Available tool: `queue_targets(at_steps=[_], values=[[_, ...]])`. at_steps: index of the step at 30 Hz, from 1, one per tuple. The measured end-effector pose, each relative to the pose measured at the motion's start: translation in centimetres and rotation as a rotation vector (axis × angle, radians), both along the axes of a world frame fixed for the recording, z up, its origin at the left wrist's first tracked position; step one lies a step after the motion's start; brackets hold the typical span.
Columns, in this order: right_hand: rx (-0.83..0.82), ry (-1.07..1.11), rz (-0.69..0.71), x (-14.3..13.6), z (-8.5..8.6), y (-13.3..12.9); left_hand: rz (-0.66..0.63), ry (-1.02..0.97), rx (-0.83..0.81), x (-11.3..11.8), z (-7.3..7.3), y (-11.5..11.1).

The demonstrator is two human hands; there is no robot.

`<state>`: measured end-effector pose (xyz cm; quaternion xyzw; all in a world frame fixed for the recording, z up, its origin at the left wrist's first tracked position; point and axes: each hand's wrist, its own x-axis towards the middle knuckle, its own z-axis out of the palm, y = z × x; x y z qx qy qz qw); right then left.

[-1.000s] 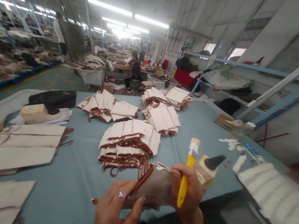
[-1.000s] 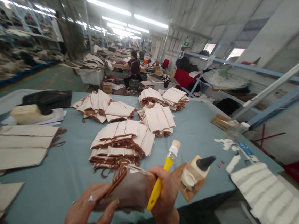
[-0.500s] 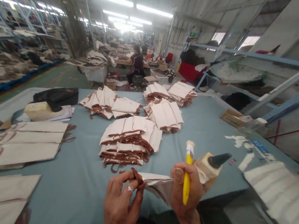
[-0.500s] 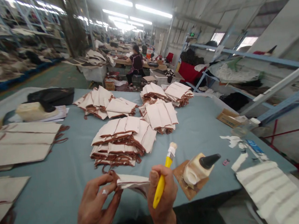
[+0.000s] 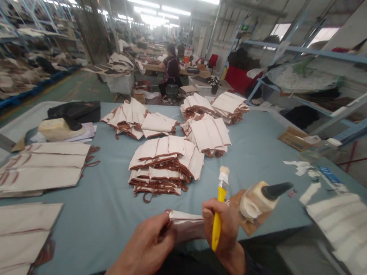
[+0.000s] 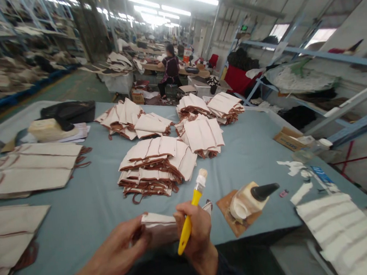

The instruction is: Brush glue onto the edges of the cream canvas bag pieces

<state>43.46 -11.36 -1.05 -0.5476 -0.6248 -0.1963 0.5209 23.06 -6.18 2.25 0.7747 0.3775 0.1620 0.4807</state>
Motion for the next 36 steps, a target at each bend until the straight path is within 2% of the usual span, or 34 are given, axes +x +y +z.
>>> queue_targets(at_steps=[3, 10, 14, 17, 19, 23, 28, 30, 34, 36], values=[[-0.005, 0.026, -0.015, -0.3, 0.0, 0.2, 0.019, 0.117, 0.018, -0.8, -0.5, 0.3], [0.029, 0.063, -0.108, -0.6, 0.9, 0.5, -0.116, -0.040, -0.291, -3.3, -0.4, 1.5], [-0.040, 0.325, -0.087, -1.6, 0.8, 0.4, -0.205, -0.147, -0.477, -3.4, -1.4, 1.4], [-0.057, 0.556, -0.011, -2.3, 0.8, 0.6, -0.189, -0.120, -0.551, -3.9, -1.9, 1.2], [-0.033, 0.670, 0.009, -2.4, 0.9, 0.7, -0.145, -0.127, -0.536, -4.5, -1.9, 1.1], [-0.015, 0.774, -0.004, -2.0, 1.0, 0.6, -0.030, -0.171, -0.418, -5.8, -1.2, 0.8], [-0.006, 0.838, -0.038, -1.8, 1.5, 0.2, 0.156, -0.063, -0.254, -6.6, -0.5, 0.3], [0.004, 0.865, -0.033, -1.7, 1.8, 0.1, 0.174, 0.023, -0.048, -6.4, -0.2, -0.2], [0.005, 0.897, -0.033, -1.6, 2.3, -0.1, 0.146, 0.065, 0.515, -5.4, 1.1, -1.1], [0.003, 0.879, -0.051, -1.7, 2.4, -0.2, 0.075, 0.032, 0.660, -4.6, 1.9, -1.2]])
